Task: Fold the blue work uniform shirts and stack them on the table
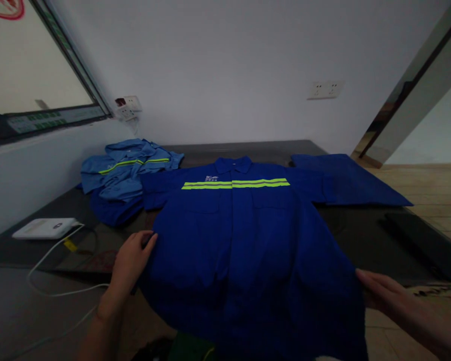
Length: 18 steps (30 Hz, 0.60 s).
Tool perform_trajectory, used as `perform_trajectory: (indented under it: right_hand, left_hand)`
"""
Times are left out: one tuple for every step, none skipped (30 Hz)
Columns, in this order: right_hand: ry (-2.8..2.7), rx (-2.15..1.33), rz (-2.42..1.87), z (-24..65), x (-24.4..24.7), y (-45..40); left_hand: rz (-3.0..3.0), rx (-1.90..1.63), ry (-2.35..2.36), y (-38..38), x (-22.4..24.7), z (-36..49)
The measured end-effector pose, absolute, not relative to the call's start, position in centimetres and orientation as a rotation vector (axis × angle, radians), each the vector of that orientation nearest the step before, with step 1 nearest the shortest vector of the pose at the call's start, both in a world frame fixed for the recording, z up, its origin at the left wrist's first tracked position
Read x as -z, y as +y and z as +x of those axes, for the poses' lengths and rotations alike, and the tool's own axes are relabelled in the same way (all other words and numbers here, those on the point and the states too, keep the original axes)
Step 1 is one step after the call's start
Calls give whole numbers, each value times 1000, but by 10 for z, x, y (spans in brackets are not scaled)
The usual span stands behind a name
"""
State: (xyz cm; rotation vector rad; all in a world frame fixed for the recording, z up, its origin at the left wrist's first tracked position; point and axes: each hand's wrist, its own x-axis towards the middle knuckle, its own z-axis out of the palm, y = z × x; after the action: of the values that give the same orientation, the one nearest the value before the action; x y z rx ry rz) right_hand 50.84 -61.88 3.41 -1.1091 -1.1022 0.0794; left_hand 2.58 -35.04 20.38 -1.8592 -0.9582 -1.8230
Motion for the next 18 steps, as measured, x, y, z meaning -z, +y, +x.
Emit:
perform_trajectory:
  right_hand:
    - [-1113,-106,-1071,507,-45,-623]
    - [-1122,-133,-1033,506,-58,-627]
    - [-1137,-149,-1004,505,-72,-629]
    - [-1157,-143,-995,506,-87,-630]
    - [-1183,-124,-997,507,-102,-630]
    - [-1206,-100,-1003,507,-116,-629]
    - [-1222,-84,-1011,508,-130,-627]
    - [-1229,-84,-1013,509,-142,-624]
    - [-1236,-105,-1006,509,-152,-621]
    - [-1242,-145,-991,509,-160,-618]
    - [-1253,-197,-972,510,-167,-616]
    - [-1266,-247,-955,511,-171,-613]
    - [-1277,-282,-944,513,-174,-612]
    - [-1280,-299,-937,516,-175,-612]
    - [-1279,-302,-934,519,-174,-612]
    - [-1270,-295,-937,523,-173,-613]
    - [-1261,-281,-944,527,-171,-615]
    - [-1252,-261,-959,531,-169,-616]
  left_hand:
    - [-1876,1800,-1003,-347,-215,27]
    - [-1894,1776,-1050,-345,-225,29]
    - [-1910,1747,-1091,-345,-234,32]
    - [-1918,1714,-1124,-344,-242,36]
    - [-1920,1683,-1143,-344,-249,39]
    - [-1917,1656,-1146,-343,-255,42]
    - [-1914,1635,-1133,-342,-261,45]
    - [-1910,1628,-1112,-341,-267,47]
    - [-1906,1629,-1096,-339,-271,48]
    - [-1909,1632,-1081,-336,-276,48]
    - [-1921,1634,-1067,-334,-279,48]
    - [-1939,1641,-1061,-332,-282,46]
    - [-1969,1652,-1056,-330,-284,44]
    - [-2014,1674,-1042,-328,-284,41]
    - [-2079,1702,-1012,-326,-285,38]
    - [-2151,1735,-978,-324,-284,35]
    - [-2197,1782,-957,-322,-284,32]
    - [-2225,1830,-950,-320,-284,30]
